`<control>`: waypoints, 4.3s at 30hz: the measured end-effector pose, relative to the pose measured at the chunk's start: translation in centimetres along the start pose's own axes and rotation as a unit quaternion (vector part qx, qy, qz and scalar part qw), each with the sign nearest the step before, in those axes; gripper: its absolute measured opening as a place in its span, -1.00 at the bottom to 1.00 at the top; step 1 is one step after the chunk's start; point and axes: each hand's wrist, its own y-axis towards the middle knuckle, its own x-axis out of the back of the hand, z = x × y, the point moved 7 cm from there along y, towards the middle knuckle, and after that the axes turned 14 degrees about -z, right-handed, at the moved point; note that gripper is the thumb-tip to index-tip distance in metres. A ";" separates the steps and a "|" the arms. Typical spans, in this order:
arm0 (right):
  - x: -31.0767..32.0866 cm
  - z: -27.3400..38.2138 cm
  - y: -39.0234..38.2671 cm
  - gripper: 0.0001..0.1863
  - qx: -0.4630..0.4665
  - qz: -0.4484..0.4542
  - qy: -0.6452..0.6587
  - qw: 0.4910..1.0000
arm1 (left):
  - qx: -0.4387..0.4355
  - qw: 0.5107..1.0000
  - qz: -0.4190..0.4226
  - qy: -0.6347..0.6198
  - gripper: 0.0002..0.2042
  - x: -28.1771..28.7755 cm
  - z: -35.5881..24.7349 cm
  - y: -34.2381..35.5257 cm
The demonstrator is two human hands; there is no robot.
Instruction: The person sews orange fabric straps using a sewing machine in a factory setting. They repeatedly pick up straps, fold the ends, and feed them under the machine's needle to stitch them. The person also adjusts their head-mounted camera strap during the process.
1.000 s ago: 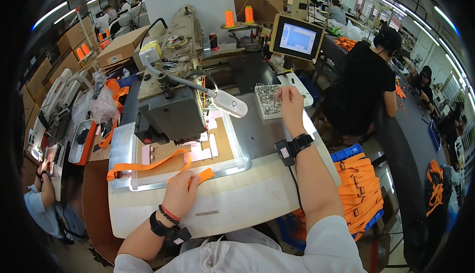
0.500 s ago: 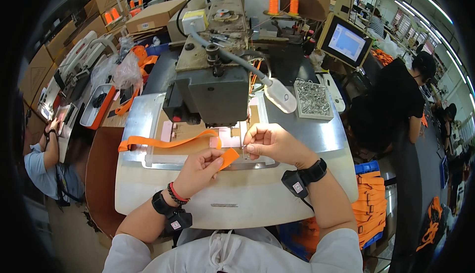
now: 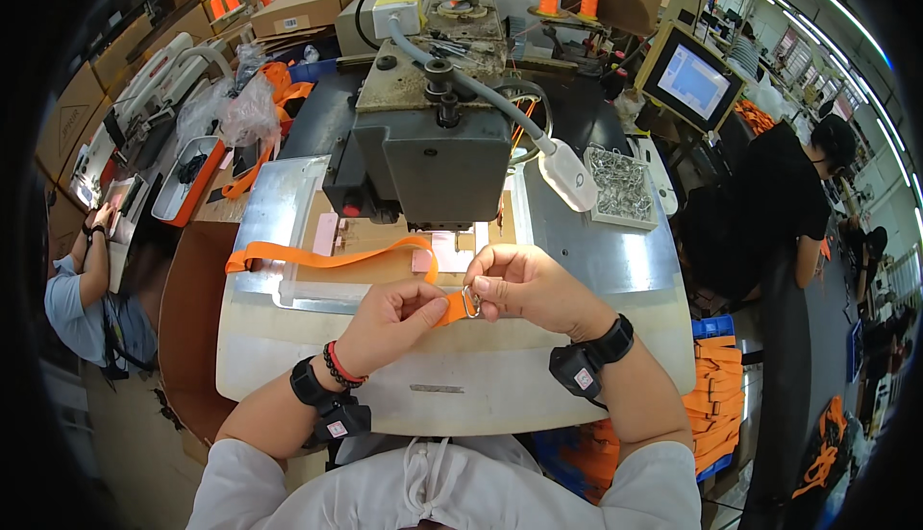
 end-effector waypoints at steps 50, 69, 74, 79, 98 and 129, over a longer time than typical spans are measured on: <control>9.8 0.3 1.9 -0.76 0.060 -0.097 -0.119 0.986 | -0.359 0.706 -0.097 0.603 -0.85 4.6 -7.1 -4.7; 11.0 -0.9 2.6 -0.79 0.012 -0.035 -0.065 0.997 | -0.339 0.592 -0.222 0.696 -0.85 17.6 -2.5 -4.9; 9.9 -0.6 2.1 -0.79 0.022 -0.029 -0.118 0.992 | -0.176 0.709 -0.189 0.656 -0.53 21.8 -0.4 -5.4; 8.3 -0.2 2.8 -0.76 0.047 -0.048 -0.166 0.984 | -0.168 0.695 -0.072 0.696 -0.39 14.3 -5.9 -8.1; 1.0 1.4 1.2 -0.86 0.353 -0.150 -0.401 0.832 | -0.174 0.961 -0.090 0.197 -0.78 -1.6 -0.3 2.5; 1.0 1.2 0.8 -0.91 0.273 -0.197 -0.215 0.917 | 0.121 0.986 -0.009 -0.112 -0.81 -1.1 1.6 2.2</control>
